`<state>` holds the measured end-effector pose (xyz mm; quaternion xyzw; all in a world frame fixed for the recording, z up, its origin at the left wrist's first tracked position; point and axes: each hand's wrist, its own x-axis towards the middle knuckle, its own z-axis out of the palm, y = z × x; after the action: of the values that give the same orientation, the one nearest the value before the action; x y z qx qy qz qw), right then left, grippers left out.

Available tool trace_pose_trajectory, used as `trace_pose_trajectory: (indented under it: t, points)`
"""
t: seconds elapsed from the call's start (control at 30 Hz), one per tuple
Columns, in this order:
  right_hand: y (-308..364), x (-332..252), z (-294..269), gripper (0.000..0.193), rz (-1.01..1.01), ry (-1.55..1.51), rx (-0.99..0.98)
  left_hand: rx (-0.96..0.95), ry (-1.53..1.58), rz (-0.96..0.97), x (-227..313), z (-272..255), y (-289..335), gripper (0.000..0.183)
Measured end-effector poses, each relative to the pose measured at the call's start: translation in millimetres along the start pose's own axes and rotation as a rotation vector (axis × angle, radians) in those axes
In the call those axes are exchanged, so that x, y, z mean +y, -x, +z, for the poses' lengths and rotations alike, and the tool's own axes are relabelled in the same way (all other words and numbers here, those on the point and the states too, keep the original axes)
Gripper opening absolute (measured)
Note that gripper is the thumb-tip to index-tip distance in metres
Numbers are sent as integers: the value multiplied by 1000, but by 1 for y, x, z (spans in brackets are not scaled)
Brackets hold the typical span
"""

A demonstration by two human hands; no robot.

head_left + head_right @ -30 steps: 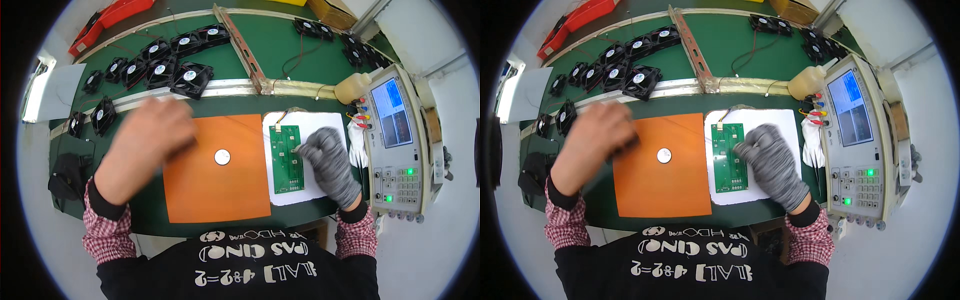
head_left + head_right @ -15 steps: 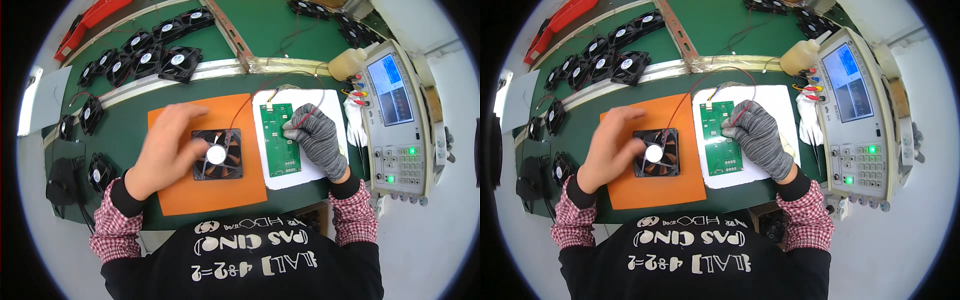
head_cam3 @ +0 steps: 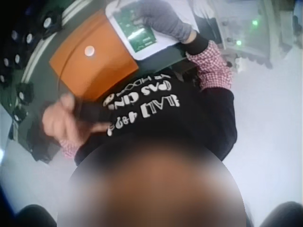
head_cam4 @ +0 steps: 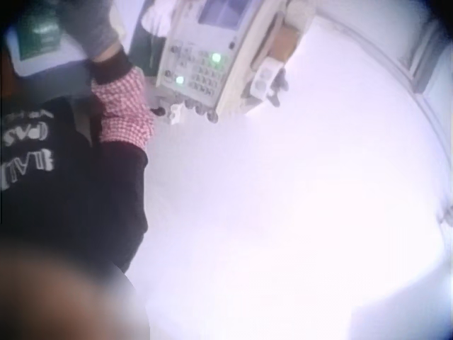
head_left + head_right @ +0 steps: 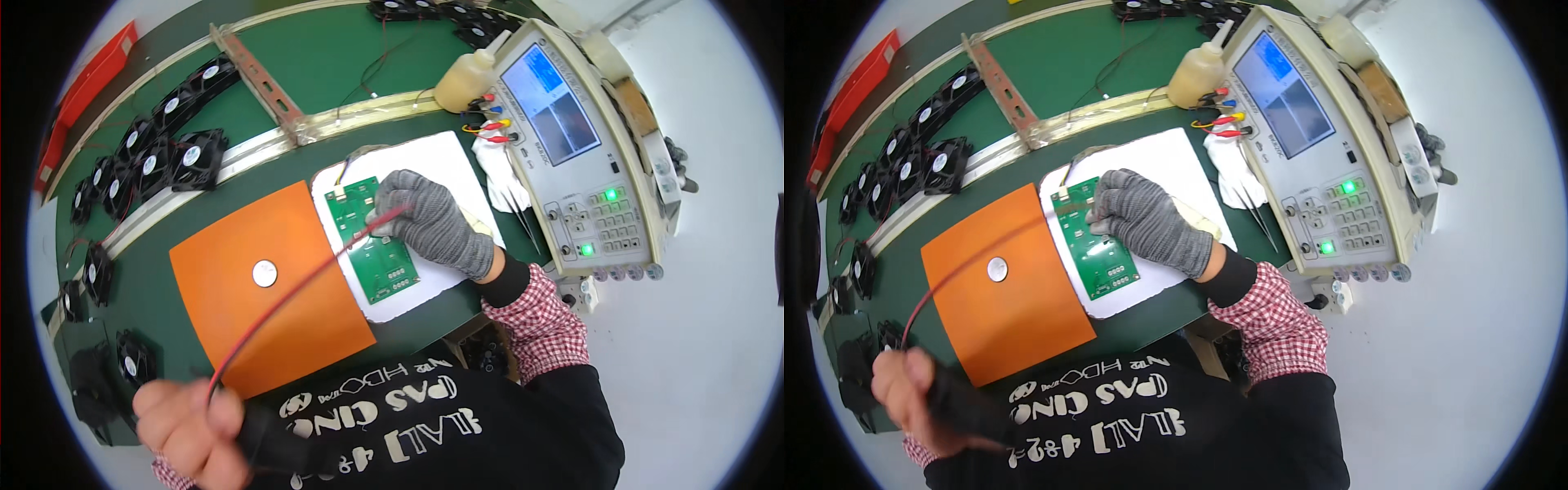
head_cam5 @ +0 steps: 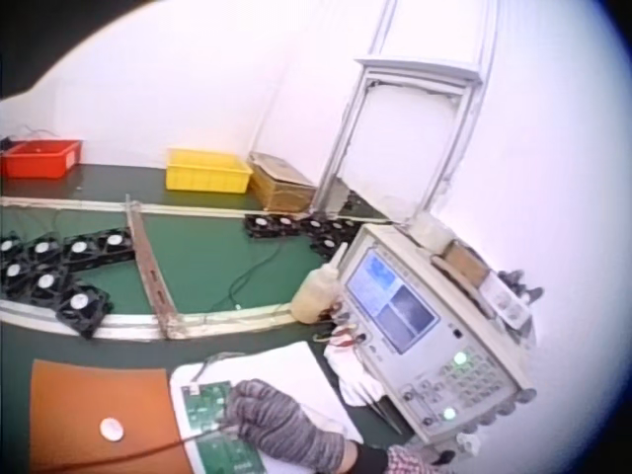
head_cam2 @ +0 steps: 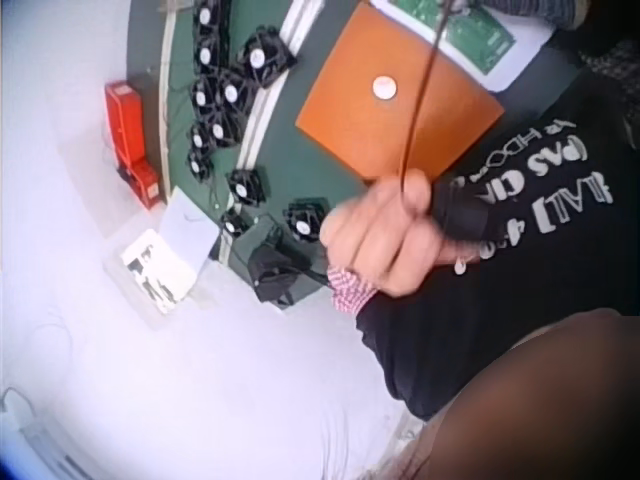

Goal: The person repeatedly picks up small black cooling fans from a green workbench and connects them to a green circuit board using red and black wires. After briefly testing each fan, the person disconnects it and places it back on the table. The process is repeated for multiple fans throughout the clip.

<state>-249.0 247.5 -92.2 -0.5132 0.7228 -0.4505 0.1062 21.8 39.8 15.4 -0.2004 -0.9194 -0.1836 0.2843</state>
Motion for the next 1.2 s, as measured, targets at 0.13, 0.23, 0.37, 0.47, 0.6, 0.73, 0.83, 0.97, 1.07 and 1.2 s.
trace_pose_trajectory:
  t: [0.13, 0.23, 0.37, 0.47, 0.6, 0.73, 0.83, 0.97, 1.07, 1.2]
  points:
    - [4, 1, -2, 14, 17, -23, -3, 88, 1216, -380, -7, -10, 7, 27]
    - [9, 5, -4, 12, -38, 22, 25, 210, 1679, -678, 6, -7, -4, 20]
    - [4, 5, 2, 15, -36, -40, -7, -204, 2252, -657, -18, -20, -17, 22]
    - [4, 7, 1, 15, -77, -7, 8, -76, 1724, -672, -11, -19, -6, 32]
    - [1, -2, 0, 13, -54, 0, -7, 265, -9, -385, 2, -1, 9, 65]
    - [0, -5, 1, 13, -80, 68, 7, 227, -588, 92, -29, 15, -30, 95]
    - [3, -6, -3, 13, -82, 138, 44, 234, -375, 64, -72, 36, -91, 90]
    - [11, -8, -2, 13, 14, -43, 185, 224, -638, -273, -146, 68, -103, 71]
    - [10, -3, 0, 23, 68, -121, 189, -314, -800, -694, -167, 72, -70, 42]
    - [6, -22, -3, 33, -121, 99, 211, -191, -567, -389, -171, 79, -35, 17]
